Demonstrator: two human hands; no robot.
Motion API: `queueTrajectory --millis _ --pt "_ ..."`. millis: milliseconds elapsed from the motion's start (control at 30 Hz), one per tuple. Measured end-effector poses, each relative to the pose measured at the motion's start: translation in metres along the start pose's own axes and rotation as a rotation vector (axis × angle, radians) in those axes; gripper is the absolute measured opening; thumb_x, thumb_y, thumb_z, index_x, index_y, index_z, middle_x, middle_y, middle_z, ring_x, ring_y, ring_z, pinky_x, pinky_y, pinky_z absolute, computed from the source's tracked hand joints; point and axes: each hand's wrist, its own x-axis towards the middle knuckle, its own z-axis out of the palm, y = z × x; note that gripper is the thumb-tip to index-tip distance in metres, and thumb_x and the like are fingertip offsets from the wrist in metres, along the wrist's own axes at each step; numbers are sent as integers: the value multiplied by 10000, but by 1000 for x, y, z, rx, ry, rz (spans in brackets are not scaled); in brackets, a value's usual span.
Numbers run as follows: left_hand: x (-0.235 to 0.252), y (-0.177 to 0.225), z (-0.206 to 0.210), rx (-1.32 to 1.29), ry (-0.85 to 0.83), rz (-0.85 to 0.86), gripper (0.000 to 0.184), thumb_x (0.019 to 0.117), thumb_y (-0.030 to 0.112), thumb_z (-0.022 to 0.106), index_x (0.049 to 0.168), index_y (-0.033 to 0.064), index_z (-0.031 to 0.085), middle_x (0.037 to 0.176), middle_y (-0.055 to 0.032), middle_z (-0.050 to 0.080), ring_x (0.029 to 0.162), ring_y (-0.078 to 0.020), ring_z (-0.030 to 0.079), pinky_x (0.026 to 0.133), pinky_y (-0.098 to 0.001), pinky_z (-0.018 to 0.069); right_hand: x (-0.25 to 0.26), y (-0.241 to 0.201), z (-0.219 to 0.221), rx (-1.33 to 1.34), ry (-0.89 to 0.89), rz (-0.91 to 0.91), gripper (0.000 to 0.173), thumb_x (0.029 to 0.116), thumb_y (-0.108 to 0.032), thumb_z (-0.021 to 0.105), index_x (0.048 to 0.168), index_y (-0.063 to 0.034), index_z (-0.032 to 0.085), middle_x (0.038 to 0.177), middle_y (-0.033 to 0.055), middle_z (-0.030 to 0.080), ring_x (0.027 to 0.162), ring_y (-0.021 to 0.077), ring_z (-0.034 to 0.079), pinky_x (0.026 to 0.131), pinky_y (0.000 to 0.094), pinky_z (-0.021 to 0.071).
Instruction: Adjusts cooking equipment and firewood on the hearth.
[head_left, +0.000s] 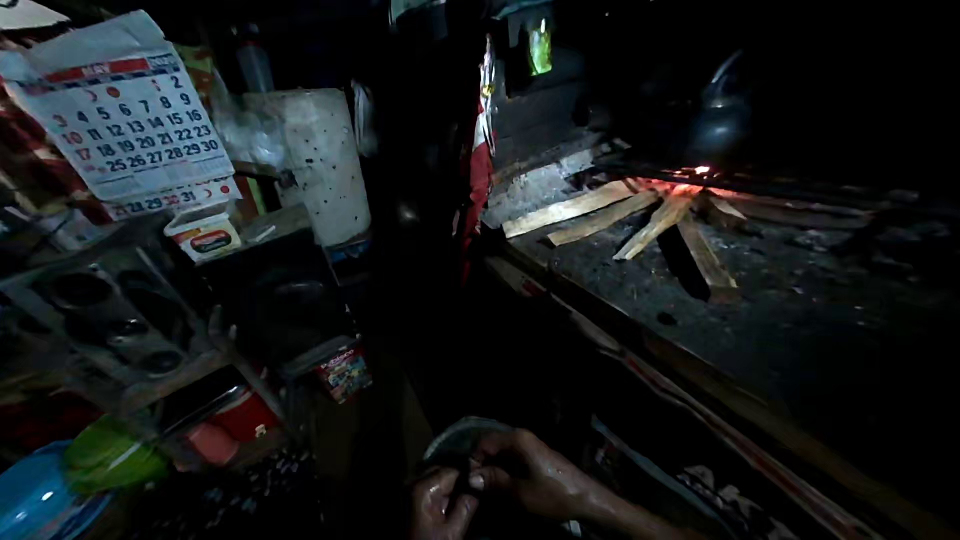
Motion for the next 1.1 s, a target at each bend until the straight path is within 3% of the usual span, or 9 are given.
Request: queueTrajectory --millis 67,300,400,533,700,733,833,967,1100 --pt "41 -1 -3 52 74 123 95 796 -5 705 808 -98 721 744 -153 705 685 -150 673 686 -290 566 24 -11 -33 -69 -13 -7 218 1008 -167 627 1029 41 690 885 111 661 793 141 604 754 330 501" --pt "194 -12 -40 234 100 491 222 864 193 735 781 -13 748 697 -107 703 619 -98 642 628 -213 528 88 -58 -138 -334 22 31 233 1000 -129 659 1148 50 673 946 167 691 827 216 656 781 384 537" --pt "256 -14 -54 180 102 595 313 892 274 743 766 -13 735 670 -81 680 620 -20 596 619 -139 481 103 -67 -188 -593 316 16 196 943 -99 685 1070 51 692 966 201 698 869 308 685 796 483 548" --pt "331 -5 -63 91 60 701 312 899 251 741 779 -35 720 670 -53 651 630 71 529 622 -69 428 100 -73 -281 -753 589 217 238 1015 -162 642 1167 15 690 1003 163 721 907 270 694 849 465 550" --pt "415 4 -60 2 70 842 328 937 261 723 828 -47 703 709 -17 654 664 121 512 633 -50 424 68 -78 -396 -947 1030 326 184 988 -101 666 1118 20 714 1039 231 713 956 388 691 890 616 516" --pt "428 7 -58 4 71 860 334 947 270 717 833 -43 700 712 -8 651 667 124 505 635 -49 419 57 -75 -419 -969 1078 332 187 999 -128 660 1109 13 714 1029 231 709 949 386 685 878 617 509" --pt "469 19 -56 18 51 883 333 964 288 714 859 -28 701 753 17 668 677 138 492 633 -49 408 30 -34 -499 -1128 1285 117 237 964 -281 696 910 -51 717 791 140 681 702 286 658 630 549 524" --pt "520 36 -48 -11 -4 859 232 959 224 710 895 1 716 827 89 691 735 151 539 668 -59 454 42 -60 -524 -847 1390 595 238 1002 -168 668 1088 54 675 1055 278 678 1002 441 656 891 645 480" --pt "567 46 -36 -20 -13 842 221 950 262 717 911 45 730 848 134 704 759 139 588 683 -69 488 52 -7 -592 -852 1564 627 372 960 -227 693 1195 57 637 1148 301 667 1075 462 660 915 652 495"
